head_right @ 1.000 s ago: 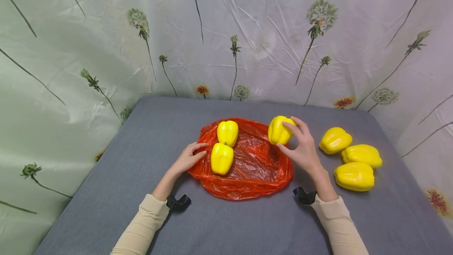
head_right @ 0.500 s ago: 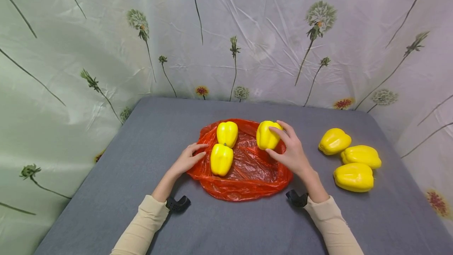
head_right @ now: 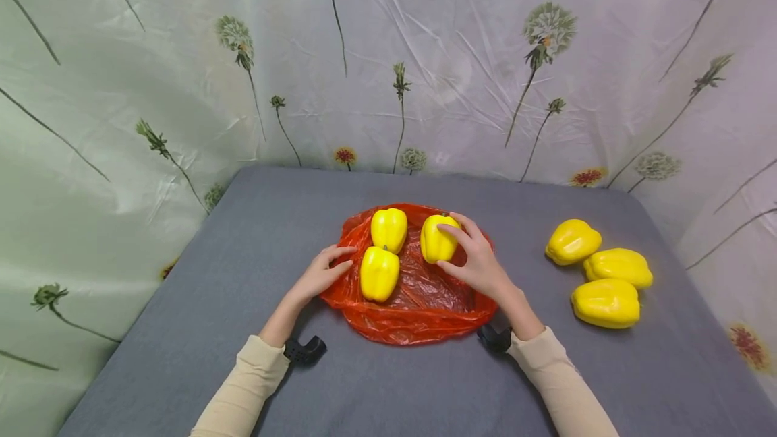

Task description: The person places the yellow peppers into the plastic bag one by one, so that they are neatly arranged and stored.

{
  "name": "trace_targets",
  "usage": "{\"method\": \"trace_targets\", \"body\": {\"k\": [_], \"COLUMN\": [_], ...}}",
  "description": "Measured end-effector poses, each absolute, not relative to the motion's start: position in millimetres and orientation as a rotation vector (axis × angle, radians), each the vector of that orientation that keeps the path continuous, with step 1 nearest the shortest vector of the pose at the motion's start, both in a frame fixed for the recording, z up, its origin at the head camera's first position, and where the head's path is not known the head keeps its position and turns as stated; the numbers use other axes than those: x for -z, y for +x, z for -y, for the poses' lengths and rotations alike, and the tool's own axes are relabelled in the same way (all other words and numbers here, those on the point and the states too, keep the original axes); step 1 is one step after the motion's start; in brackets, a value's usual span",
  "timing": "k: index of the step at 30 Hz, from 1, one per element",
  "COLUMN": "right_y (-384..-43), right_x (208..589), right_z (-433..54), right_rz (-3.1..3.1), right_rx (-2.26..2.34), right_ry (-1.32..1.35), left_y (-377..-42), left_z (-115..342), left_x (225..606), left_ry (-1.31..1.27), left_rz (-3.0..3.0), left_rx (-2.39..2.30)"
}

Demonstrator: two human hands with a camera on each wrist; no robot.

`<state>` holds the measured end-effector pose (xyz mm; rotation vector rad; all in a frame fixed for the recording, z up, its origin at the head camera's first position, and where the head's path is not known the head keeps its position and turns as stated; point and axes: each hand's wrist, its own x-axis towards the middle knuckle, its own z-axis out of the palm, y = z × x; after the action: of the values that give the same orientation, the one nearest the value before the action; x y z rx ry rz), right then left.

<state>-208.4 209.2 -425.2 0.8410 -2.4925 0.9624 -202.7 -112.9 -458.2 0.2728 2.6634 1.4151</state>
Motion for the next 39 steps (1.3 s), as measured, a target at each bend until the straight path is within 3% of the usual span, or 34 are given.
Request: {"method": "trace_targets", "body": {"k": [24,39], "right_y": [-223.2,-224.5], "right_x": [435.4,431.2], "right_z": [-188.1,-177.8], "right_rz": [2.606,2.764], "right_rx": [-0.944,-0.885], "right_ry": [0.918,0.752], "left_y": [-204.4,-203.5], "left_z": [114.0,114.8], "left_x": [464.0,462.3], "left_ry": [0.287,0.307], "left_rz": [-2.659,-2.668], "left_rx": [-1.430,-1.430]}}
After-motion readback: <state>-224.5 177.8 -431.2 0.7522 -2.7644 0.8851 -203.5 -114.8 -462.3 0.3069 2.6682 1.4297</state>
